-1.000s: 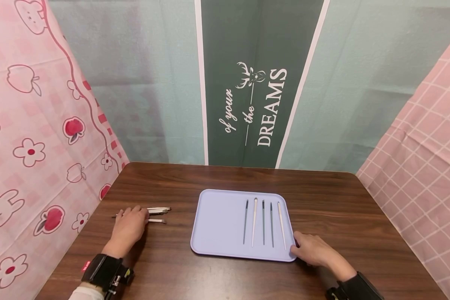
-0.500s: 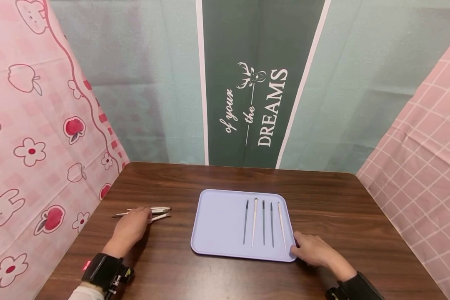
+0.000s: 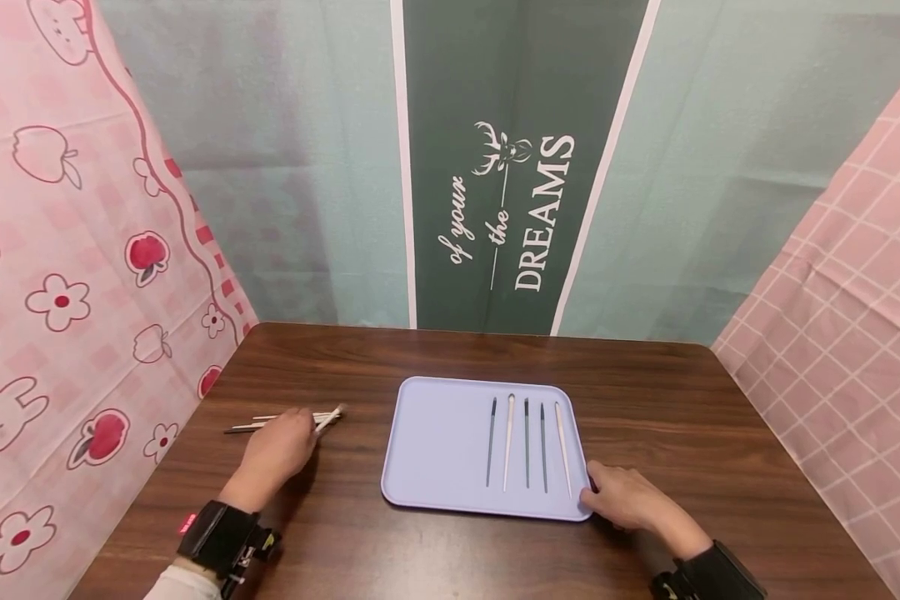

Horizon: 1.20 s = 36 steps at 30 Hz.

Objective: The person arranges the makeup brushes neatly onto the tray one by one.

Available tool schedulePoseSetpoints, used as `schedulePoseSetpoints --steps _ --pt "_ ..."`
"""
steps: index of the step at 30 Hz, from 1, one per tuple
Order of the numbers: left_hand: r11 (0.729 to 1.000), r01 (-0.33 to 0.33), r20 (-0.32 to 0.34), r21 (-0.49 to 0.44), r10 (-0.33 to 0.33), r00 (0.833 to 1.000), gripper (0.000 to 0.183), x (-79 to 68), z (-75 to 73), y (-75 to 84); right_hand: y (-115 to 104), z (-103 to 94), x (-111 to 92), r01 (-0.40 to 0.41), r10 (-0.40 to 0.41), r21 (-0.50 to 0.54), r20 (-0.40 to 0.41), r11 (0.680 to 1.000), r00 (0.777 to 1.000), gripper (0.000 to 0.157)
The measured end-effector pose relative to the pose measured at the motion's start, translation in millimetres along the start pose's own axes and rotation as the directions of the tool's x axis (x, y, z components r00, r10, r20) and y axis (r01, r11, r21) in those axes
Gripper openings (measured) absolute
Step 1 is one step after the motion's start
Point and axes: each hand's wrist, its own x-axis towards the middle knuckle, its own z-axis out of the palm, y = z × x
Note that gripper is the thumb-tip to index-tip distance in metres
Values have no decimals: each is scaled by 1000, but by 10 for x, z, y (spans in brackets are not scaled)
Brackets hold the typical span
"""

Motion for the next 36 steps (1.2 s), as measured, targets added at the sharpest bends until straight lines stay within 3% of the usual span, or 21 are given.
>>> schedulePoseSetpoints --steps 9,16,22,36 --pt "999 -20 14 -45 21 1000 17 82 20 125 3 -2 3 -2 2 2 2 1000 1000 19" --pt "993 33 41 -111 -28 999 19 150 50 233 13 3 6 -1 1 1 0 1000 1000 18" --pt "991 36 13 -128 -35 999 19 209 83 336 12 -2 -1 2 -2 5 -2 1000 1000 19" --pt "984 72 30 -162 -68 997 23 292 87 631 9 -4 0 -5 5 0 4 1000 1000 19"
